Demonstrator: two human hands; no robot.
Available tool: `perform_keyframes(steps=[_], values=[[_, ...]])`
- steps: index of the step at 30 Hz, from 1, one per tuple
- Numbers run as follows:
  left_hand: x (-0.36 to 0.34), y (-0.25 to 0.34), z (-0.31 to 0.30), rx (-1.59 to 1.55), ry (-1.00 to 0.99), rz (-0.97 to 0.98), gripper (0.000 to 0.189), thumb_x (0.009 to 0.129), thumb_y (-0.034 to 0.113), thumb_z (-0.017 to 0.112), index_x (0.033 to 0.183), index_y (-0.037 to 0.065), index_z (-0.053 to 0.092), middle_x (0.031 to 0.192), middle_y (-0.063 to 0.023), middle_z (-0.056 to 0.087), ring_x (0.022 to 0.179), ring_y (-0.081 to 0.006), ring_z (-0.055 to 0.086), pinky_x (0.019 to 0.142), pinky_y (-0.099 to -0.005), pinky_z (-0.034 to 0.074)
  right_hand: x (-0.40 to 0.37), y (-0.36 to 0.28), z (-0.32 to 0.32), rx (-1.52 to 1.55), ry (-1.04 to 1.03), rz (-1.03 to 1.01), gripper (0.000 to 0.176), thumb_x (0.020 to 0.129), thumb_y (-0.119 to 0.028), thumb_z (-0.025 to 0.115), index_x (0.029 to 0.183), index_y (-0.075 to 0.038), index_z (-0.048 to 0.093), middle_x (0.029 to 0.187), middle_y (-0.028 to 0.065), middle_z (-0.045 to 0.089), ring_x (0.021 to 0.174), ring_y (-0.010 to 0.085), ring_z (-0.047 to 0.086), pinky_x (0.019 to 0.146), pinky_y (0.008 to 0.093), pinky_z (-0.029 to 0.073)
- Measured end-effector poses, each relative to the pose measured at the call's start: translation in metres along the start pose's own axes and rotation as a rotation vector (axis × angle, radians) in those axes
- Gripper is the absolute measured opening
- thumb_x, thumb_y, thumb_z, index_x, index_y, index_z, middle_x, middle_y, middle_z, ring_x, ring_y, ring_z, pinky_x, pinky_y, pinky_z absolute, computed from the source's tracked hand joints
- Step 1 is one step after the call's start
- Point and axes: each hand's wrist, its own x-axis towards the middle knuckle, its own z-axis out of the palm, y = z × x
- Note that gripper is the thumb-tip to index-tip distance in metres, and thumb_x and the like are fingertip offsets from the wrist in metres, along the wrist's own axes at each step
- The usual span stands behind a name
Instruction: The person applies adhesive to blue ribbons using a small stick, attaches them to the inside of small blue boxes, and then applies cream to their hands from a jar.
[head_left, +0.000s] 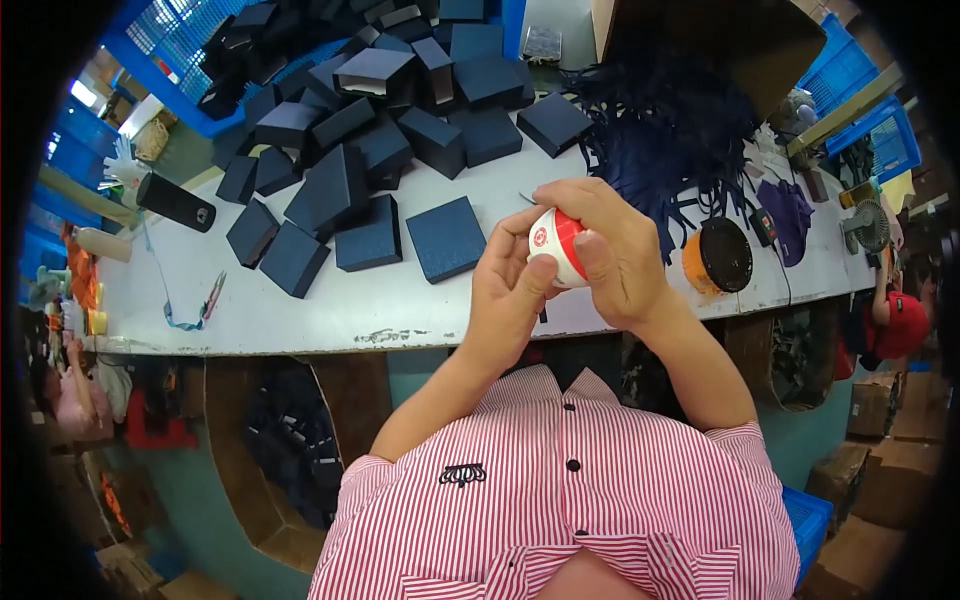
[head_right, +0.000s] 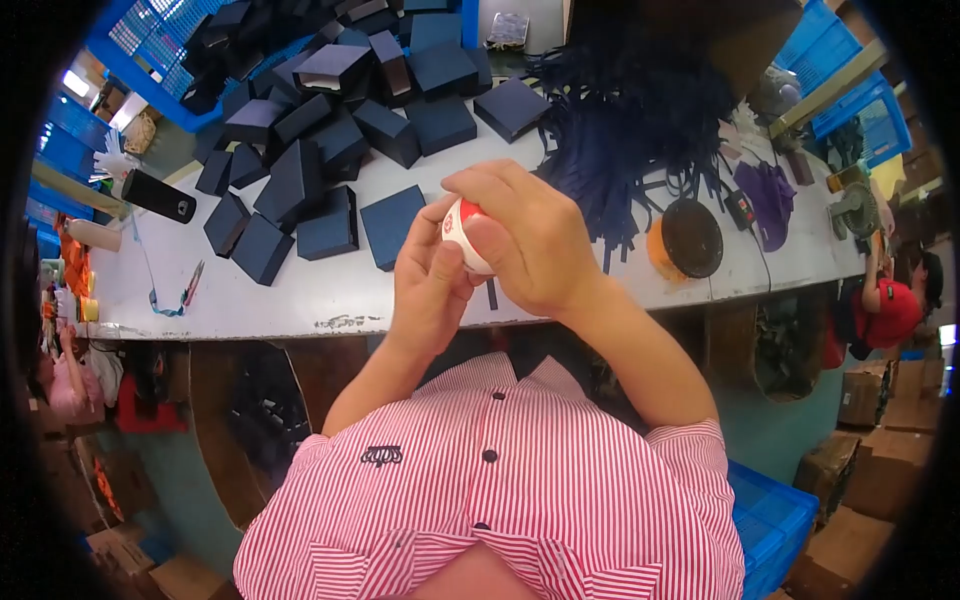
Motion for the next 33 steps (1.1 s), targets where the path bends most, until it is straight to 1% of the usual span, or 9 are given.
perform_keyframes(steps=[6,10,12,15,16,17,22,29,33], values=[[0.012,-0.011,-0.007,0.237,0.001,0.192,0.056,0.099,0.025,0.061,0.141,-0.001,0.036,0.132,-0.0143,0.051,0.122,-0.0199,0.053,0.103,-0.034,0.045,0.0,0.006,0.014,0.108,0.15,0.131,0.031,0.1,-0.022,0.045,0.105,0.003,0.063,0.096,0.0199,0.066,0.082,0.0344,0.066,0.073,0.0356,0.053],[0.03,-0.012,-0.014,0.063,0.05,-0.046,0.065,0.101,0.041,0.051,0.148,0.003,0.028,0.142,-0.017,0.042,0.124,-0.0261,0.053,0.102,-0.0393,0.046,0.003,0.042,0.017,-0.009,0.097,0.204,0.032,0.101,-0.022,0.04,0.1,0.001,0.063,0.095,0.0185,0.067,0.08,0.0334,0.066,0.073,0.0364,0.052],[0.038,-0.015,-0.016,-0.002,0.043,-0.081,0.072,0.101,0.05,0.046,0.152,0.005,0.022,0.148,-0.0176,0.037,0.126,-0.0316,0.053,0.103,-0.0427,0.046,0.016,0.074,0.01,0.099,0.155,0.482,0.037,0.103,-0.027,0.036,0.098,-0.001,0.062,0.092,0.0179,0.068,0.08,0.0325,0.067,0.072,0.0373,0.051],[0.049,-0.031,-0.033,0.302,0.12,0.01,0.067,0.103,0.039,0.045,0.154,0.006,0.018,0.152,-0.0197,0.03,0.129,-0.0343,0.05,0.102,-0.0424,0.046,0.057,0.135,-0.007,-0.023,0.307,0.613,0.051,0.103,-0.041,0.035,0.093,-0.002,0.066,0.085,0.0185,0.068,0.078,0.0321,0.066,0.073,0.036,0.05],[0.054,-0.035,-0.038,0.418,0.131,0.043,0.066,0.103,0.037,0.045,0.154,0.006,0.018,0.153,-0.0197,0.03,0.129,-0.0341,0.05,0.101,-0.0421,0.046,0.072,0.156,-0.012,-0.181,0.309,0.578,0.054,0.102,-0.044,0.036,0.092,-0.002,0.068,0.085,0.0212,0.069,0.083,0.036,0.067,0.077,0.0401,0.049],[0.057,-0.038,-0.04,0.444,0.084,0.083,0.061,0.101,0.026,0.048,0.152,0.004,0.023,0.153,-0.02,0.03,0.128,-0.0318,0.05,0.1,-0.0397,0.046,0.085,0.179,-0.015,-0.28,0.272,0.558,0.054,0.102,-0.044,0.036,0.093,-0.001,0.068,0.087,0.0226,0.068,0.086,0.0384,0.066,0.079,0.0431,0.049],[0.078,-0.06,-0.068,0.832,-0.074,0.288,0.051,0.093,0.008,0.052,0.142,0.001,0.041,0.149,-0.0202,0.037,0.117,-0.0274,0.058,0.095,-0.036,0.048,0.133,0.268,0.004,-0.554,0.088,0.543,0.053,0.102,-0.045,0.036,0.098,-0.003,0.066,0.099,0.0254,0.066,0.096,0.0453,0.061,0.085,0.0509,0.047],[0.09,-0.061,-0.077,0.853,-0.072,0.171,0.051,0.088,0.006,0.056,0.138,0.002,0.047,0.147,-0.0212,0.041,0.11,-0.0256,0.06,0.088,-0.0334,0.048,0.13,0.384,0.046,-0.674,-0.058,0.625,0.057,0.102,-0.05,0.034,0.111,-0.001,0.062,0.109,0.0273,0.064,0.106,0.0435,0.06,0.093,0.0505,0.046],[0.091,-0.06,-0.08,0.81,-0.042,0.139,0.047,0.092,0.011,0.055,0.137,0.001,0.048,0.147,-0.0208,0.041,0.11,-0.025,0.061,0.089,-0.0333,0.048,0.14,0.36,0.032,-0.476,0.104,0.649,0.064,0.102,-0.054,0.031,0.121,0.0,0.06,0.116,0.0276,0.063,0.11,0.0448,0.058,0.096,0.0485,0.044]])
